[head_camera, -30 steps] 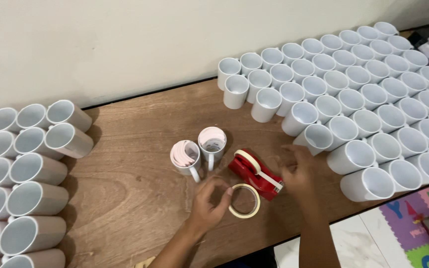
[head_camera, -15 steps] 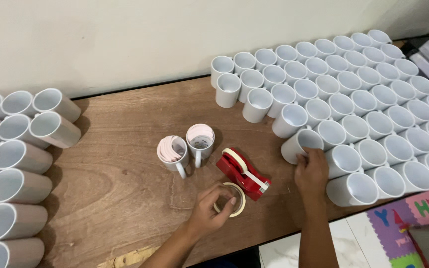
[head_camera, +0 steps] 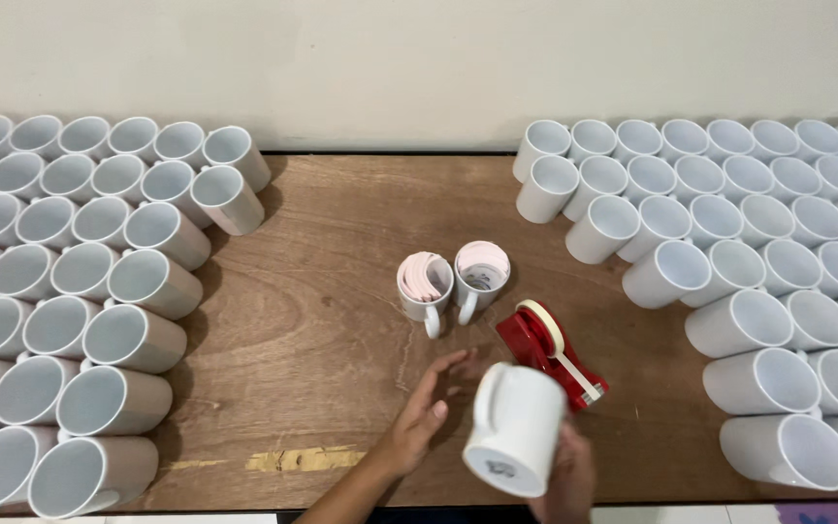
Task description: The person wraps a white mug with a paper sleeve, secures it with tape, and places it among other mugs. The process is repeated for multiple mugs, with the person handling paper sleeves and tape throughout.
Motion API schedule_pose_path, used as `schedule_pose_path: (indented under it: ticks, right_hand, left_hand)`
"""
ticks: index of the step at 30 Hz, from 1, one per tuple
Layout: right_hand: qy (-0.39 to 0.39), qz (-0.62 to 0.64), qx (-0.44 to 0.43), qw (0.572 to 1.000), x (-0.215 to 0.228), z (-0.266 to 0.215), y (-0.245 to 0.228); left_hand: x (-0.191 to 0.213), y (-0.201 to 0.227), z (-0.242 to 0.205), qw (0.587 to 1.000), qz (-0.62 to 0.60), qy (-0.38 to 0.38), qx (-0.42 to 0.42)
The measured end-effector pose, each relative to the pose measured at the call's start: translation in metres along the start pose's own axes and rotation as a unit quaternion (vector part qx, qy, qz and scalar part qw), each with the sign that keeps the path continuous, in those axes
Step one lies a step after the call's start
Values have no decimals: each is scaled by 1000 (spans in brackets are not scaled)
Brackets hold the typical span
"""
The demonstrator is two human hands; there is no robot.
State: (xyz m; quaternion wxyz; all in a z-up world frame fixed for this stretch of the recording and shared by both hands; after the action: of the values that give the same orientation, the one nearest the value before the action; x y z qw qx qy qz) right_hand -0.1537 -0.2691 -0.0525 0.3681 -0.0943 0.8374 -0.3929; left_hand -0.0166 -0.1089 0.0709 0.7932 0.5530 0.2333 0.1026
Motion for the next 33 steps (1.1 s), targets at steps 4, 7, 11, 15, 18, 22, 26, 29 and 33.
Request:
schedule_pose_path:
  ticks: [4,7,11,15,18,22,26,29,33]
  right_hand:
    - [-5,71,-91,993,-80,-22,34]
    - [-118,-186,-45,974,-105,-27,16]
    - [-282,-380,87,877,-123,-26,-10]
    - [-356,-577,283,678,-146,-25,-17]
    - [-299,-506,195,785,-140,-10,-10]
    - [-278,-473,147,823,-134,4,-5]
    - [-234,-568,134,777,-139,7,-5]
    - [-219,-618,130,744,-143,7,-9]
    - [-225,-642,79,729,-137,13,-1]
  left_hand:
    - [18,-44,-18,985,-119,96,81]
    - [48,-55,-34,954,-52,291,54]
    - [72,-55,-41,890,-23,446,94]
    - [70,-37,-36,882,-25,446,151]
    - [74,-55,-39,907,-55,398,128]
    - [66,-30,-38,944,-84,304,100]
    - [67,-19,-39,967,-18,226,113]
    - [70,-14,-41,973,11,206,103]
    - [72,-18,-53,976,42,189,101]
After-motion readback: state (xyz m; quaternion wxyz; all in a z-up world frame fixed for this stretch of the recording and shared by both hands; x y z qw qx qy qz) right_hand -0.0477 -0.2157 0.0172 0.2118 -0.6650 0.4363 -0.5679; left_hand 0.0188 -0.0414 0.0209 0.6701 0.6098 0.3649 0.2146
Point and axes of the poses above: each hand's wrist, its own z-axis towards the middle knuckle, its own x-axis out of the back of the hand, y = z × x, the point moved 5 cm from there along z, towards the middle knuckle, and after that the axes turned 10 degrees about -y, right-handed, at the moved point
